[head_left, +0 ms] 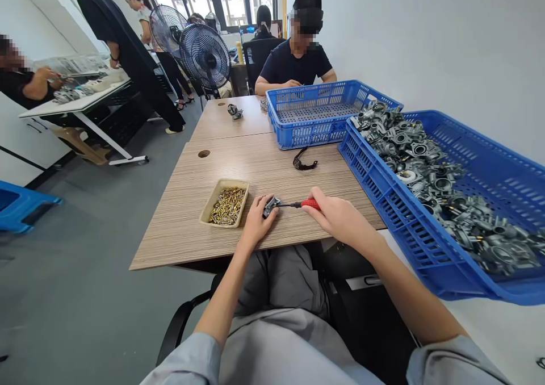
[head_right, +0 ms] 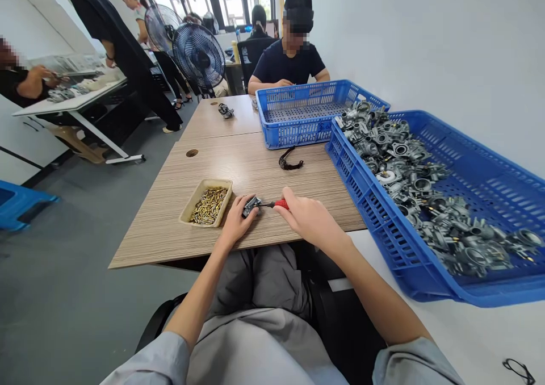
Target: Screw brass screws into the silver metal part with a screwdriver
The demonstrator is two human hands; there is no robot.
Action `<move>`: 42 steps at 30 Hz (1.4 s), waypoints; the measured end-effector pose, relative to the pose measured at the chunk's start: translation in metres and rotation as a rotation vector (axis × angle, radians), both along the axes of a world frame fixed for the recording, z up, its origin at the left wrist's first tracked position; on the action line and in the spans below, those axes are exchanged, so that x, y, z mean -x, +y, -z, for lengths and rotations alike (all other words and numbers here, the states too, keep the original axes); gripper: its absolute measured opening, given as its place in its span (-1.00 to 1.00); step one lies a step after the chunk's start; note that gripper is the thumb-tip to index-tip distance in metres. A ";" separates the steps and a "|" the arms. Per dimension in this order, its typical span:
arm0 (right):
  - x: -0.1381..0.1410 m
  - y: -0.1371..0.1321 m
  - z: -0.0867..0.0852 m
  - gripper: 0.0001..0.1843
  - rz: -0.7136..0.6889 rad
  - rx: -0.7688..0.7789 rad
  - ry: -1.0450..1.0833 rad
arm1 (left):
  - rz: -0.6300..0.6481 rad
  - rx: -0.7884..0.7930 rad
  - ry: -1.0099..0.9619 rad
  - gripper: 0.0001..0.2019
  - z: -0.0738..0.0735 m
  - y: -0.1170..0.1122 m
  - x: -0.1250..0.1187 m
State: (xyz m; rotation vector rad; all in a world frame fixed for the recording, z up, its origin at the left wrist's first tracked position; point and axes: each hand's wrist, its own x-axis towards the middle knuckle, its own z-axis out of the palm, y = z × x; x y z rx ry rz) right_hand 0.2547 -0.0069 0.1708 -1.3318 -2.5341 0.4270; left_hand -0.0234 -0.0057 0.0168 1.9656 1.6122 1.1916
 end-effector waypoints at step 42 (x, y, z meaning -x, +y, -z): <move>-0.001 0.005 0.008 -0.81 -0.071 0.103 0.193 | -0.045 -0.029 0.017 -0.52 0.007 0.001 0.002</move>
